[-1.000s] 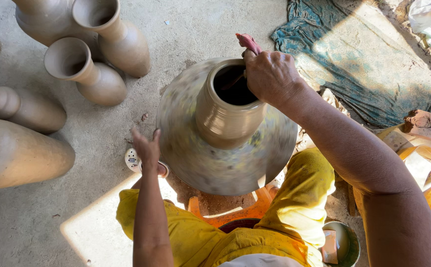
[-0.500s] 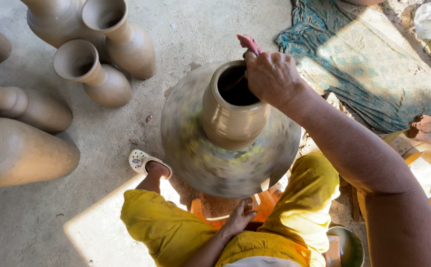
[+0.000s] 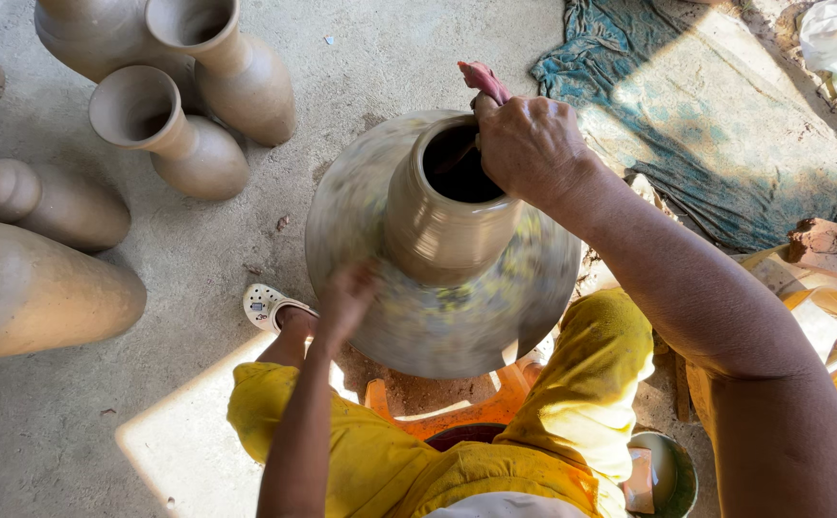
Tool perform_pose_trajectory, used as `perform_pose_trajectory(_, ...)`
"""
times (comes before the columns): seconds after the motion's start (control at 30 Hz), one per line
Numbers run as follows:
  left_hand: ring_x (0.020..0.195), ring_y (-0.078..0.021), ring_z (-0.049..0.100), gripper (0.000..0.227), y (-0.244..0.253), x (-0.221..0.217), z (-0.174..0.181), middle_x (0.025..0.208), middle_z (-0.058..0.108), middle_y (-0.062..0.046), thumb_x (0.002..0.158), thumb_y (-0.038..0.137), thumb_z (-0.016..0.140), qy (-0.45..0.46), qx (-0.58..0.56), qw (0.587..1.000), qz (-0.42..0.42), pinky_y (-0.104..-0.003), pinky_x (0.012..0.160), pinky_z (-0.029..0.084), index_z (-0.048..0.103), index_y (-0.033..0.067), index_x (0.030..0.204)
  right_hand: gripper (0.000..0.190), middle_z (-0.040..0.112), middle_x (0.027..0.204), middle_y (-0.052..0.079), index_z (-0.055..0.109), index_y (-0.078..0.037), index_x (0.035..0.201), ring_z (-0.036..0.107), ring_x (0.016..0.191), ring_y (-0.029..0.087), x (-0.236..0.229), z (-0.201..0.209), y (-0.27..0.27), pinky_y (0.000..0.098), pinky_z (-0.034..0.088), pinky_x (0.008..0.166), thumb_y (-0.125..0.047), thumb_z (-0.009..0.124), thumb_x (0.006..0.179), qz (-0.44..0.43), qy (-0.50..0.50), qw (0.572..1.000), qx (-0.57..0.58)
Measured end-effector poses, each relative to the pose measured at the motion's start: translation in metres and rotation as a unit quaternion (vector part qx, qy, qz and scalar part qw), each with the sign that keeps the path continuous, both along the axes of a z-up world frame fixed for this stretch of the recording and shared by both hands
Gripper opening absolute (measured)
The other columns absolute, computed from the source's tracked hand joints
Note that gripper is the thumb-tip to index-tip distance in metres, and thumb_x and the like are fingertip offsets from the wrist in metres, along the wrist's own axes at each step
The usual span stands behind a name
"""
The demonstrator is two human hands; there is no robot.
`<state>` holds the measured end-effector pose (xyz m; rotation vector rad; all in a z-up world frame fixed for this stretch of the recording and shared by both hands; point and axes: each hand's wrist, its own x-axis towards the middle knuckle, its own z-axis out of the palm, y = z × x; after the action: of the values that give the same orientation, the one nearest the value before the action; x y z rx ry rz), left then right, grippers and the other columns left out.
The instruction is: The person is shaping a clay vessel on a rotating wheel by hand. They use a damp sponge to smooth and refine the exterior and interior walls of the pot.
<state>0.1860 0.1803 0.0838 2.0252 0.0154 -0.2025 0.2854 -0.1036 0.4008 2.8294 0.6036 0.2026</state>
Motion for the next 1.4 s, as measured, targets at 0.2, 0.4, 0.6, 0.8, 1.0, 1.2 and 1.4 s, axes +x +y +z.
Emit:
perform_pose_trajectory(0.2,0.161,-0.0307,0.015,0.116,-0.036,-0.061,-0.023,0.178,0.004,-0.017,0.092,0.075,0.062,0.082,-0.411,0.860,0.292,-0.052,0.129,0.019,0.001,0.0107,0.166,0.021,0.071,0.070,0.021,0.062,0.004,0.107,0.075,0.063,0.033,-0.005,0.006,-0.002,0.0454,0.060,0.051,-0.014,0.053,0.101,0.005,-0.019,1.000,0.016)
perform_pose_trajectory(0.4,0.129,-0.0396,0.051,0.085,-0.178,-0.196,-0.108,0.153,0.045,-0.027,0.082,0.041,0.075,0.446,-0.370,0.815,-0.010,-0.056,0.105,0.049,0.043,0.0089,0.153,0.026,0.072,0.083,0.024,0.062,0.004,0.113,0.075,0.077,0.037,0.004,0.012,0.001,0.0489,0.061,0.065,-0.016,0.058,0.097,-0.040,0.050,0.998,0.022)
perform_pose_trajectory(0.6,0.118,-0.0255,0.067,0.058,-0.175,-0.188,-0.126,0.129,0.068,-0.016,0.095,0.032,0.070,0.275,-0.155,0.934,-0.166,-0.036,0.100,0.053,0.054,0.0006,0.141,0.064,0.075,0.096,0.021,0.059,0.005,0.118,0.074,0.090,0.033,0.026,0.035,0.009,0.0434,0.059,0.087,-0.048,0.079,0.088,-0.065,0.184,0.979,0.066)
perform_pose_trajectory(0.8,0.119,-0.0264,0.065,0.060,-0.175,-0.190,-0.119,0.130,0.067,-0.018,0.096,0.034,0.067,0.321,-0.160,0.921,-0.151,-0.036,0.101,0.052,0.052,0.0034,0.145,0.047,0.076,0.093,0.018,0.059,0.006,0.123,0.076,0.080,0.029,0.028,0.020,0.022,0.0406,0.064,0.073,-0.035,0.064,0.102,-0.072,0.158,0.984,-0.045)
perform_pose_trajectory(1.0,0.125,-0.0276,0.062,0.060,-0.170,-0.186,-0.100,0.139,0.059,-0.017,0.097,0.037,0.064,0.370,-0.131,0.909,-0.138,-0.039,0.106,0.051,0.049,0.0091,0.148,0.031,0.075,0.088,0.019,0.065,0.008,0.117,0.076,0.074,0.025,0.026,-0.002,0.009,0.0379,0.065,0.062,-0.017,0.065,0.100,-0.017,0.044,0.995,-0.085)
perform_pose_trajectory(1.2,0.126,-0.0288,0.062,0.061,-0.172,-0.184,-0.095,0.141,0.059,-0.019,0.097,0.038,0.064,0.359,-0.133,0.912,-0.145,-0.041,0.108,0.052,0.048,0.0083,0.148,0.027,0.075,0.088,0.018,0.069,0.005,0.110,0.076,0.077,0.026,0.024,-0.002,0.003,0.0399,0.064,0.063,-0.020,0.068,0.099,-0.012,0.015,0.998,-0.067)
perform_pose_trajectory(1.4,0.128,-0.0291,0.061,0.061,-0.171,-0.185,-0.102,0.142,0.057,-0.020,0.098,0.037,0.064,0.362,-0.142,0.910,-0.141,-0.041,0.109,0.051,0.047,0.0079,0.149,0.038,0.074,0.089,0.019,0.069,0.004,0.110,0.076,0.078,0.027,0.020,0.006,0.007,0.0405,0.064,0.064,-0.032,0.072,0.096,-0.019,0.013,0.998,-0.058)
